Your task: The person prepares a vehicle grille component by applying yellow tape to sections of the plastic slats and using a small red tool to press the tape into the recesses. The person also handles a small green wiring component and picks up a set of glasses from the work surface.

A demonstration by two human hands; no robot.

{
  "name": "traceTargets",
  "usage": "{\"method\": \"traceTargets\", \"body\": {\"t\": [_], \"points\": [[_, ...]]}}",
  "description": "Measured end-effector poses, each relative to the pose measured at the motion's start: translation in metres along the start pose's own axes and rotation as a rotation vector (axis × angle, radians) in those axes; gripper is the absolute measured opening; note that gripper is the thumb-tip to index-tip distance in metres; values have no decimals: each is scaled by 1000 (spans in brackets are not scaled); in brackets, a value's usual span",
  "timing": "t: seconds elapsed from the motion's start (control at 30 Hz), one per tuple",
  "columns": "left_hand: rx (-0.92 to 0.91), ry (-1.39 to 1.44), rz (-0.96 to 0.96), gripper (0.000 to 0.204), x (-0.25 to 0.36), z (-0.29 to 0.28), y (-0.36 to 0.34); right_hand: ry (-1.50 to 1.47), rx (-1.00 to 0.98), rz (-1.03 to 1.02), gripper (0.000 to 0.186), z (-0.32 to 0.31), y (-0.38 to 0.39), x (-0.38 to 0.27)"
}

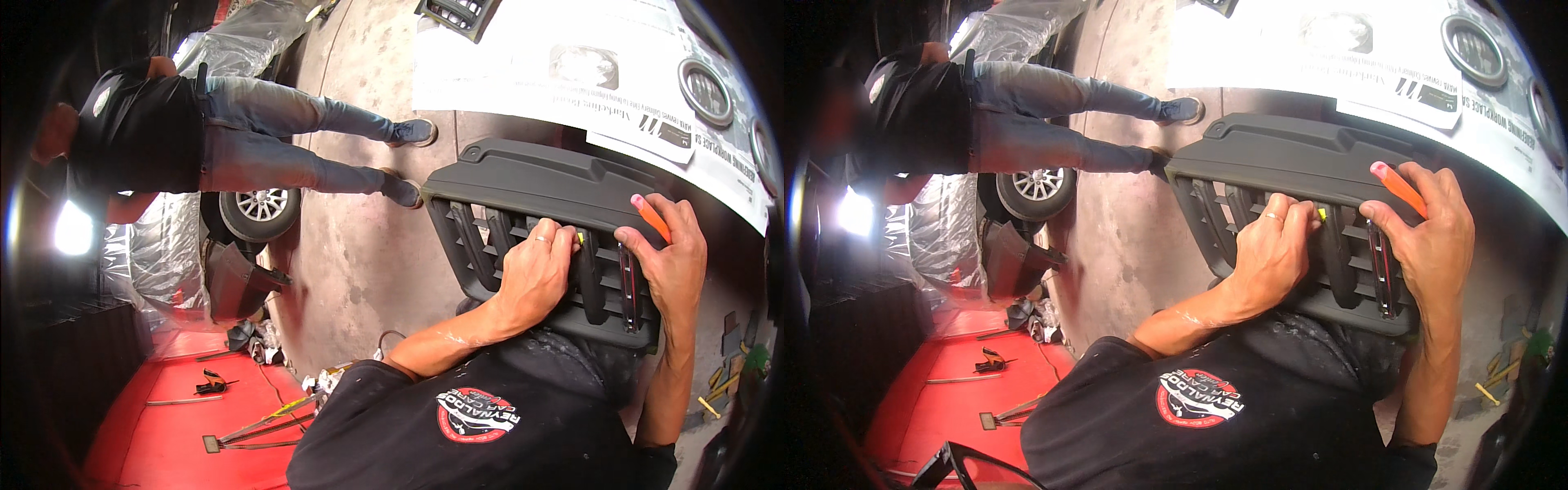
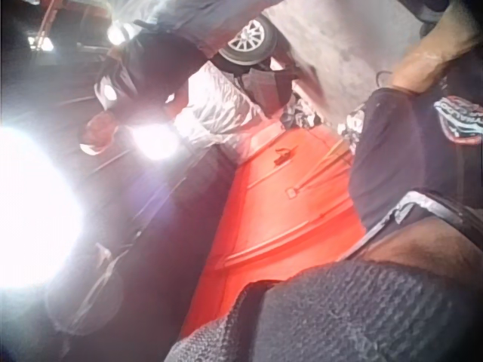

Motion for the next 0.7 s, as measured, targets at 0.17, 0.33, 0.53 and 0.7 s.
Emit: {"method": "traceTargets", "body": {"t": [0.17, 0.33, 0.53, 0.7], "points": [[104, -15, 161, 26, 15, -27, 4, -8, -27, 25, 51, 3, 1, 10], [140, 54, 5, 33, 5, -40, -5, -2, -28, -37, 59, 5, -4, 1], [57, -69, 148, 29, 10, -20, 1, 220, 77, -240, 65, 8, -9, -22], [100, -9, 174, 26, 12, -17, 10, 190, 93, -209, 61, 16, -4, -7]]}}
Point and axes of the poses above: each hand's wrist, its own y-axis away from the middle knuckle, its own z-axis out of the palm, x = y × z, the point moved 9 cm from there along -y, towards the middle knuckle, and after that the axes turned 12 degrees about y, right-handed, at the moved point
